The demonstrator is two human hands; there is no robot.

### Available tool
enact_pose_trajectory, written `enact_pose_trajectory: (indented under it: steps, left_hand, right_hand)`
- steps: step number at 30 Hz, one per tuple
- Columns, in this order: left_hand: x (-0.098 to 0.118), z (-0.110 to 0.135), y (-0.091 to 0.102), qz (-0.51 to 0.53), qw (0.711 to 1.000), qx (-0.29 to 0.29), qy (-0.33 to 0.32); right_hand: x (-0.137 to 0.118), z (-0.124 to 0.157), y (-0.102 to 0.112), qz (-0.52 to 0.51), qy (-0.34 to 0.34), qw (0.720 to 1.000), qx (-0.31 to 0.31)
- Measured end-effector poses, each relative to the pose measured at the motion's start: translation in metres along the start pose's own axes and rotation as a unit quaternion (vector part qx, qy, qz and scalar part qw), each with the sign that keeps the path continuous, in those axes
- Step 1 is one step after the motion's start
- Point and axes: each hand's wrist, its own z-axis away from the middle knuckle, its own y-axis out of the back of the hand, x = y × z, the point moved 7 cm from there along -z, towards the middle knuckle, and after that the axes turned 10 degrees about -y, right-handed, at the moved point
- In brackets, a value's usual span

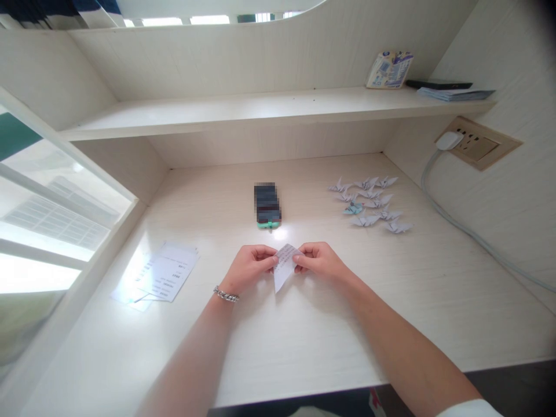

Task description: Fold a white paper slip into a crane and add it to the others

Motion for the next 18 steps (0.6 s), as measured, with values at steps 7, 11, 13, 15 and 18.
enact_pose_trajectory:
  steps: [7, 11, 13, 15, 18]
  left_hand:
    - [0.0, 0.0, 0.002, 0.011, 1.0, 0.003, 0.004]
    - [0.003, 0.0, 0.007, 0.012, 0.999, 0.03, -0.016]
    - [0.005, 0.0, 0.01, 0.001, 0.998, 0.049, -0.028]
    - [0.006, 0.0, 0.011, -0.016, 0.997, 0.062, -0.038]
    - [0.008, 0.0, 0.01, -0.049, 0.996, 0.059, -0.046]
  right_hand:
    - [0.0, -0.001, -0.005, -0.032, -0.001, 0.999, -0.024]
    - [0.004, -0.001, -0.005, -0.064, -0.005, 0.998, -0.02]
    - [0.003, 0.0, -0.004, -0.076, -0.004, 0.997, -0.024]
    - [0.0, 0.002, -0.006, -0.072, -0.002, 0.996, -0.047]
    - [-0.005, 0.006, -0.01, -0.078, -0.008, 0.994, -0.082]
